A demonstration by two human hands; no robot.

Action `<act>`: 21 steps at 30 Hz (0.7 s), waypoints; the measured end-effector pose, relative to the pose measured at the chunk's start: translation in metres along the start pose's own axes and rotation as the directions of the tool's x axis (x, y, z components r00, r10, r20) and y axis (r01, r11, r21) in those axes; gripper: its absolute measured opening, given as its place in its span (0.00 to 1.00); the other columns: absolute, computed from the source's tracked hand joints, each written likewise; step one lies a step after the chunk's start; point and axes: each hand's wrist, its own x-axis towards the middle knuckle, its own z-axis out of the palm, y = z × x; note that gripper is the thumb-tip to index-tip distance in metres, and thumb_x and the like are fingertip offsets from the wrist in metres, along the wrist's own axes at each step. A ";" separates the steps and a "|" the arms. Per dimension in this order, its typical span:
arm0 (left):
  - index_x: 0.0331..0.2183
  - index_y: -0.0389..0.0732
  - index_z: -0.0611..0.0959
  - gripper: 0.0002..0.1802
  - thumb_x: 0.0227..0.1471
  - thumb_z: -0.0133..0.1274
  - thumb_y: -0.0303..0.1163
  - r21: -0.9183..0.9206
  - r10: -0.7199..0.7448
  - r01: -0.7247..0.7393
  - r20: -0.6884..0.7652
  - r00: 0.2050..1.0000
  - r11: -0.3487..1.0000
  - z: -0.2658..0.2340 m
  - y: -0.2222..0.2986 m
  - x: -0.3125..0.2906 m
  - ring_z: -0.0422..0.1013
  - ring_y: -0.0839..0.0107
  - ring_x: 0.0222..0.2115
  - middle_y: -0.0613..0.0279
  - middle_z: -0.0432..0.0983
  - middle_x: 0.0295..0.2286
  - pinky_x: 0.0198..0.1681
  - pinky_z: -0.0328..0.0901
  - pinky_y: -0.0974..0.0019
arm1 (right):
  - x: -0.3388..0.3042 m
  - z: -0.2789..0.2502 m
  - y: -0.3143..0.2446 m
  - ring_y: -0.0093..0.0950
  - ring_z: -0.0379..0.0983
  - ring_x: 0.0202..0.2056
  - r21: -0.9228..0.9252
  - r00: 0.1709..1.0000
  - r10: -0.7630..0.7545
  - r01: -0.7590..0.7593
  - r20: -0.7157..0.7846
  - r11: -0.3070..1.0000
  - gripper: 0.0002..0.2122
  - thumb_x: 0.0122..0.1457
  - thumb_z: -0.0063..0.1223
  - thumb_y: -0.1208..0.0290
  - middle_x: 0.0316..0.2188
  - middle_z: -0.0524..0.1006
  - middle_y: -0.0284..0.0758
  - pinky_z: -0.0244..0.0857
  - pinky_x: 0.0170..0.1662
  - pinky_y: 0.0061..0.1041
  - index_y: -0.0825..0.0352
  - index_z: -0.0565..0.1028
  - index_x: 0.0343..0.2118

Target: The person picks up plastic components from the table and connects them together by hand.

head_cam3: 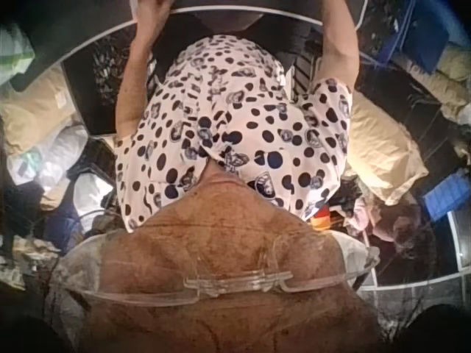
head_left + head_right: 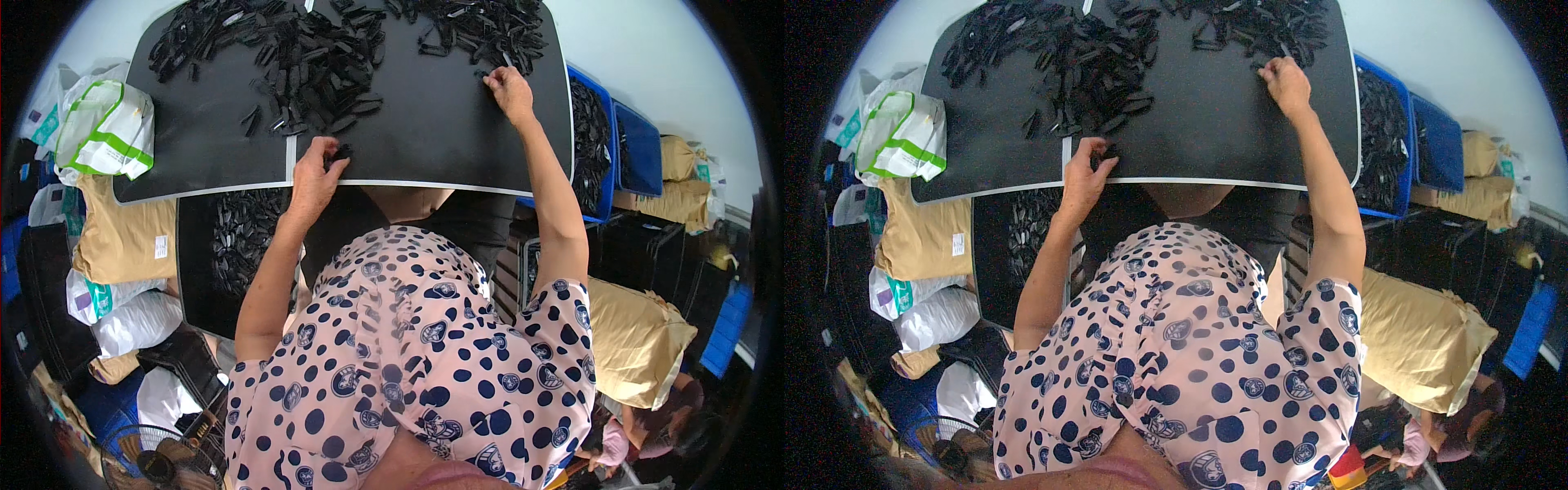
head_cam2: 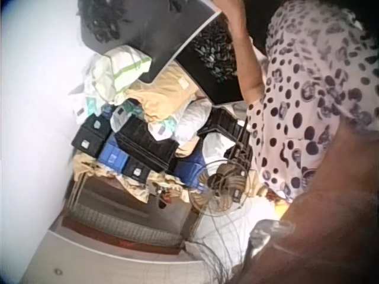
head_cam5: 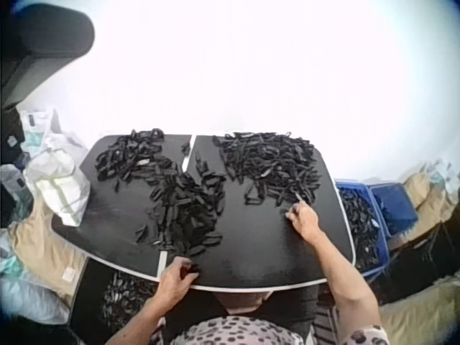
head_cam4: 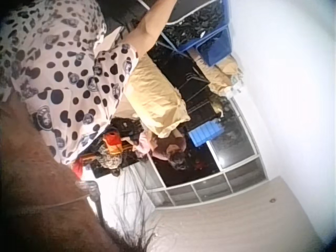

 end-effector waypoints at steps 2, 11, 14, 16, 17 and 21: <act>0.39 0.38 0.76 0.15 0.45 0.56 0.26 -0.234 -0.096 0.092 -0.008 0.995 0.968 0.005 0.009 -0.002 0.71 0.67 0.28 0.56 0.73 0.29 0.32 0.65 0.66 | -0.008 0.005 -0.004 0.40 0.72 0.37 -0.057 0.985 -0.174 0.173 -0.013 0.983 0.12 0.51 0.56 0.66 0.32 0.74 0.42 0.65 0.40 0.36 0.66 0.73 0.36; 0.42 0.38 0.76 0.16 0.49 0.56 0.25 -0.714 -0.157 0.234 0.174 0.972 0.660 0.012 0.024 -0.006 0.69 0.84 0.23 0.67 0.74 0.26 0.20 0.58 0.81 | -0.097 -0.023 -0.144 0.18 0.70 0.28 0.911 0.927 -0.242 -0.184 0.286 0.369 0.11 0.55 0.52 0.77 0.30 0.75 0.31 0.64 0.27 0.16 0.65 0.71 0.42; 0.41 0.39 0.77 0.15 0.48 0.57 0.25 -0.665 -0.122 0.206 0.171 0.978 0.718 0.009 0.028 -0.007 0.69 0.83 0.25 0.67 0.74 0.26 0.24 0.62 0.80 | -0.115 -0.034 -0.157 0.16 0.69 0.28 0.888 0.877 -0.317 -0.220 0.362 0.405 0.12 0.54 0.55 0.74 0.29 0.76 0.32 0.63 0.28 0.15 0.67 0.73 0.42; 0.40 0.39 0.78 0.14 0.48 0.57 0.25 -0.631 -0.100 0.180 0.160 0.982 0.755 0.008 0.030 -0.007 0.69 0.81 0.27 0.67 0.74 0.26 0.28 0.64 0.78 | -0.118 -0.037 -0.159 0.16 0.69 0.27 0.875 0.857 -0.341 -0.225 0.387 0.429 0.11 0.55 0.54 0.75 0.29 0.76 0.32 0.63 0.30 0.15 0.69 0.73 0.41; 0.38 0.39 0.79 0.13 0.47 0.57 0.24 -0.595 -0.075 0.149 0.147 0.986 0.790 0.008 0.030 -0.008 0.70 0.80 0.29 0.67 0.74 0.25 0.32 0.65 0.76 | -0.119 -0.039 -0.160 0.17 0.68 0.26 0.862 0.835 -0.367 -0.224 0.410 0.454 0.10 0.55 0.53 0.76 0.30 0.76 0.32 0.63 0.31 0.15 0.71 0.74 0.41; 0.37 0.40 0.80 0.12 0.46 0.57 0.25 -0.531 0.005 0.042 0.088 0.996 0.846 0.008 0.030 -0.010 0.70 0.78 0.29 0.66 0.75 0.26 0.31 0.64 0.75 | -0.122 -0.042 -0.165 0.16 0.67 0.26 0.844 0.834 -0.375 -0.184 0.405 0.503 0.10 0.55 0.54 0.74 0.29 0.76 0.31 0.63 0.32 0.14 0.70 0.75 0.40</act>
